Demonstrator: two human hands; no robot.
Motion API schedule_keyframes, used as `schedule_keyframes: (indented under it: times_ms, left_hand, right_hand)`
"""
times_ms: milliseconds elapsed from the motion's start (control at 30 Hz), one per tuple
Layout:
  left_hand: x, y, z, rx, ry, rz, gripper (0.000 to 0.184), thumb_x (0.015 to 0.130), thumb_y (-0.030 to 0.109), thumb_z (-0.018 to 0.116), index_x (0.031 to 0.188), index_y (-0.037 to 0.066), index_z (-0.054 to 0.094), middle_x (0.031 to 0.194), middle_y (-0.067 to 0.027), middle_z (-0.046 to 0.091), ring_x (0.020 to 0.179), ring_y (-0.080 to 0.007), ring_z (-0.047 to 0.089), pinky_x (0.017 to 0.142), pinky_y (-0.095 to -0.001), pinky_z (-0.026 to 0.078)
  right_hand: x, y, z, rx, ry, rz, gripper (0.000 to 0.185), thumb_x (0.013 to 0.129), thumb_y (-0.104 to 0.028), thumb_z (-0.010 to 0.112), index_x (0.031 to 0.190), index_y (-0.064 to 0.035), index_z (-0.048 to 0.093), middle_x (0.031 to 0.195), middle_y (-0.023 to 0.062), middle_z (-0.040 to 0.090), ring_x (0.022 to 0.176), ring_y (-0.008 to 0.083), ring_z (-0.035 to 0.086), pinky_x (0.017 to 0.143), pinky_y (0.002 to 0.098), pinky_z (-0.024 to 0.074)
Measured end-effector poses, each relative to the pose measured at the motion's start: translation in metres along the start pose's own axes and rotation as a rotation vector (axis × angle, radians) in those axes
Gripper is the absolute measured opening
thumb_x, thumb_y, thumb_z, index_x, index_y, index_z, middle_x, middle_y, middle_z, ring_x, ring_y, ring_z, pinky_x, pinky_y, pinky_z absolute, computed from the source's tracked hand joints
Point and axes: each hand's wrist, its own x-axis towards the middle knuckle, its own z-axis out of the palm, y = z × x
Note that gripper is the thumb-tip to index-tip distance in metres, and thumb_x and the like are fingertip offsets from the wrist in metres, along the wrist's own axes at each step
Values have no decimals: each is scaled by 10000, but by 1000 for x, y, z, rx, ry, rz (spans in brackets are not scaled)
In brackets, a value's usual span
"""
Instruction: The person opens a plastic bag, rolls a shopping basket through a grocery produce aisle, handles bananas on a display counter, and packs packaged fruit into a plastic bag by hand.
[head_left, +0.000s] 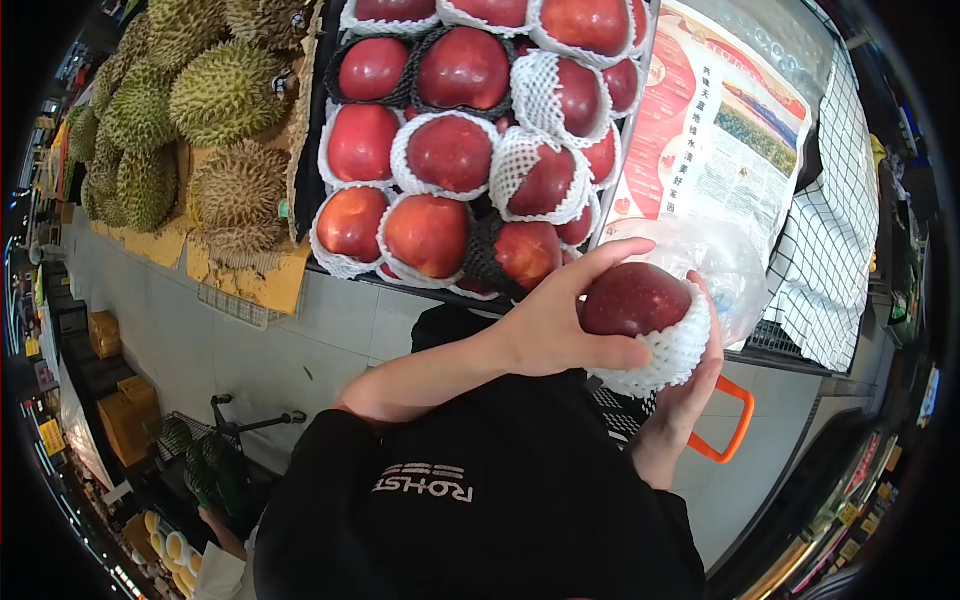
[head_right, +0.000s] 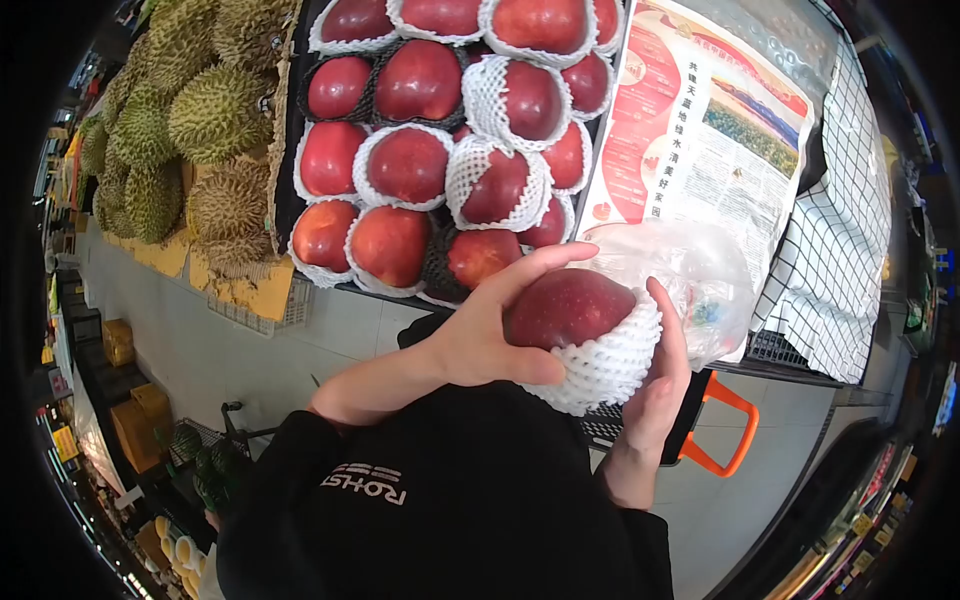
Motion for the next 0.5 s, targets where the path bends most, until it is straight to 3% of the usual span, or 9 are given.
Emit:
schedule_keyframes:
  times_ms: [67,100,133,233,367,400,433,500]
  left_hand:
    - [0,-9,13,-12,70,32,1009,701,328,875,1474,37,296,1355,-105,473,1273,-198,451,1080,-361,352]
    - [-44,17,-26,17,88,8,1009,701,328,875,1474,37,296,1355,-105,473,1273,-198,451,1080,-361,352]
    - [-51,16,-32,33,144,66,1014,695,331,879,1472,37,298,1359,-107,470,1271,-202,456,1083,-363,351]
    - [-71,25,-58,133,236,164,1030,663,333,899,1458,38,315,1367,-113,463,1266,-213,467,1084,-373,356]
    - [-95,47,-94,529,91,263,1015,607,343,916,1414,31,385,1347,-147,479,1263,-260,487,1058,-386,386]
    - [-101,53,-100,579,65,258,1012,615,375,903,1413,29,386,1358,-161,474,1264,-285,488,1056,-397,386]
    - [-106,58,-105,628,40,255,1010,623,407,890,1413,27,388,1370,-174,468,1266,-310,489,1054,-407,386]
    - [-114,67,-114,713,26,244,1034,629,443,875,1423,18,369,1392,-193,446,1282,-331,471,1062,-417,376]
  right_hand:
    - [-3,-7,9,-139,-94,-129,1256,711,-629,758,1494,92,90,1486,230,297,1340,296,394,1100,418,333]
    - [-13,15,72,-83,-133,-69,1264,690,-557,813,1500,81,81,1480,227,304,1345,294,386,1101,417,329]
    - [-17,19,84,-87,-115,-67,1257,679,-514,836,1501,74,89,1474,226,311,1344,297,390,1100,423,335]
    - [-19,30,108,-73,-134,-40,1255,640,-404,887,1504,59,103,1470,217,320,1342,302,398,1100,436,348]
    - [-14,31,146,-168,-226,-38,1275,559,-240,938,1503,44,130,1464,188,343,1334,306,415,1097,451,367]
    - [-12,30,155,-241,-198,19,1328,481,-332,941,1501,28,171,1451,196,375,1327,303,431,1102,421,364]
    - [-13,33,161,-248,-189,16,1328,481,-332,941,1501,28,171,1451,196,375,1327,303,431,1102,421,364]
    - [-15,41,171,-122,-247,-4,1250,527,-177,936,1492,42,171,1437,176,384,1330,283,421,1100,435,363]
